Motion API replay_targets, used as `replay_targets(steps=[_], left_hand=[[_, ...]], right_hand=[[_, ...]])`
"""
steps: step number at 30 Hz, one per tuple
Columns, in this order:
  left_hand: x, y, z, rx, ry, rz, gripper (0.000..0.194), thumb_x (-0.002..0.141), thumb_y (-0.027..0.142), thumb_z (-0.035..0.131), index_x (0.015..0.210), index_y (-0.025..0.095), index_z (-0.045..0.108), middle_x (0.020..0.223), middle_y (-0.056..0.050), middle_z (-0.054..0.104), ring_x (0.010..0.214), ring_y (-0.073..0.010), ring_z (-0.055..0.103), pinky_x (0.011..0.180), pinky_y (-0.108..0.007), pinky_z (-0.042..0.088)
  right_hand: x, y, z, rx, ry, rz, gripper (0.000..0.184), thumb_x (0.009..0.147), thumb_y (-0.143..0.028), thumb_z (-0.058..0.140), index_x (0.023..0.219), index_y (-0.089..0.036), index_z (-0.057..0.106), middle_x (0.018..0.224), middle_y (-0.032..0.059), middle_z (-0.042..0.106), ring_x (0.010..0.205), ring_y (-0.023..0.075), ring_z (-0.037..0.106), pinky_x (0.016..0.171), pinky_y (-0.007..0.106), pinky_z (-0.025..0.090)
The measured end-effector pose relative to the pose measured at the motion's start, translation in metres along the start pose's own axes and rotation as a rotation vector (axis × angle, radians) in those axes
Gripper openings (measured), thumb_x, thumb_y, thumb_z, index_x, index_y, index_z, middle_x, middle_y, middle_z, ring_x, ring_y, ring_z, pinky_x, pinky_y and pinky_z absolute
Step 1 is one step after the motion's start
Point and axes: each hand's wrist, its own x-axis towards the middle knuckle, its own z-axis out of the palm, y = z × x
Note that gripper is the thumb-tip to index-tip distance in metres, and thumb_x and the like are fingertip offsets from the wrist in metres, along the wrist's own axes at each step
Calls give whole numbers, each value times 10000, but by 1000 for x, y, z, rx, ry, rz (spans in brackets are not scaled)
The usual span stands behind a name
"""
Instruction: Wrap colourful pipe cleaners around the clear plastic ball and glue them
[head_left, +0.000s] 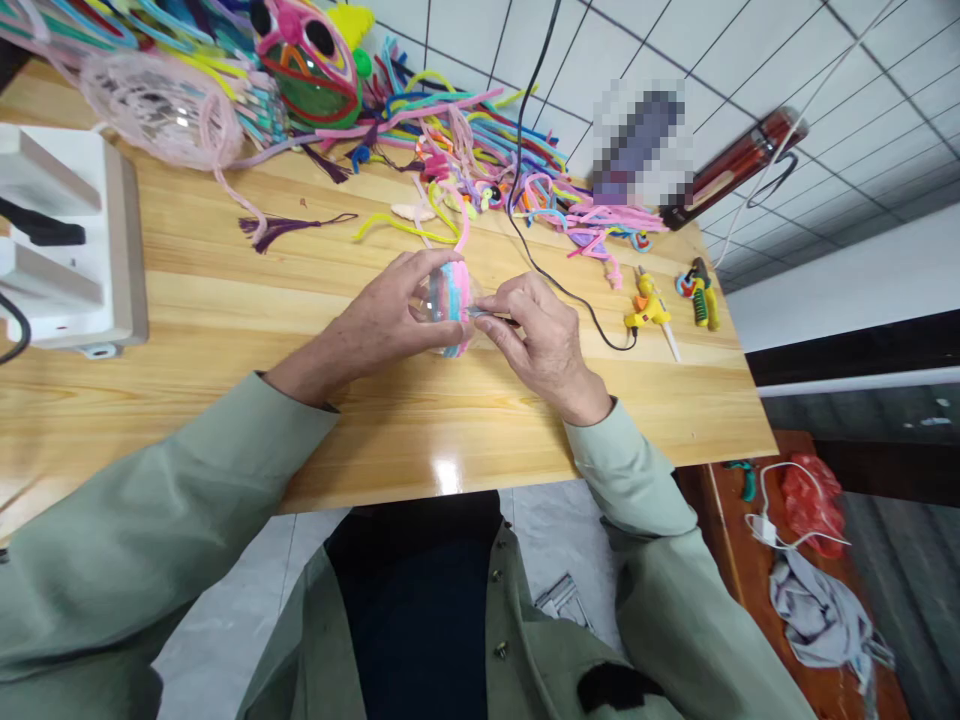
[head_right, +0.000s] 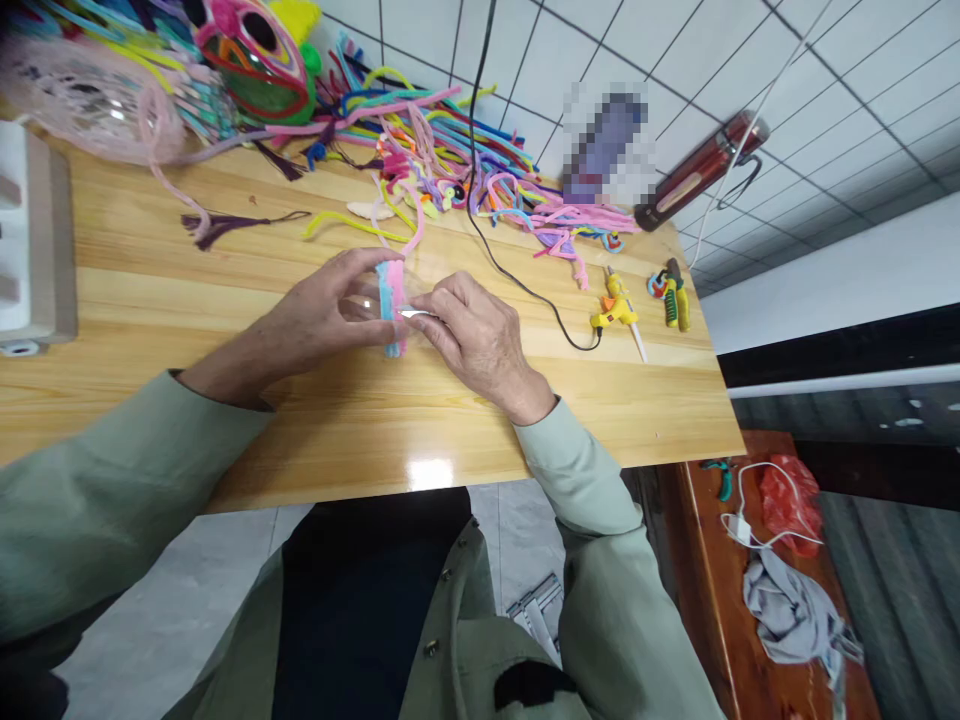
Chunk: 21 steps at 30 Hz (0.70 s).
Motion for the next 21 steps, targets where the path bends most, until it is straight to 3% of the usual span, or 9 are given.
replay_targets(steps=[4, 21], left_hand=[[1, -4, 0, -13, -9, 25, 848, 814, 503, 947, 1579, 272, 663, 1607, -137, 646, 1311, -348, 731, 1053, -513, 712], [2, -5, 0, 39, -7, 38, 864, 811, 487, 937, 1598, 270, 652, 1573, -130, 659, 1303, -343, 723, 1028, -486, 713]], right_hand=[[0, 1, 1, -32, 65, -85, 284, 1197, -457, 638, 1225, -233, 811, 1040, 77, 786, 963, 231, 759, 832, 382, 611], [0, 2, 0, -65, 45, -78, 271, 1203, -424, 626, 1192, -233, 818, 1031, 81, 789, 951, 226, 759, 834, 372, 603]])
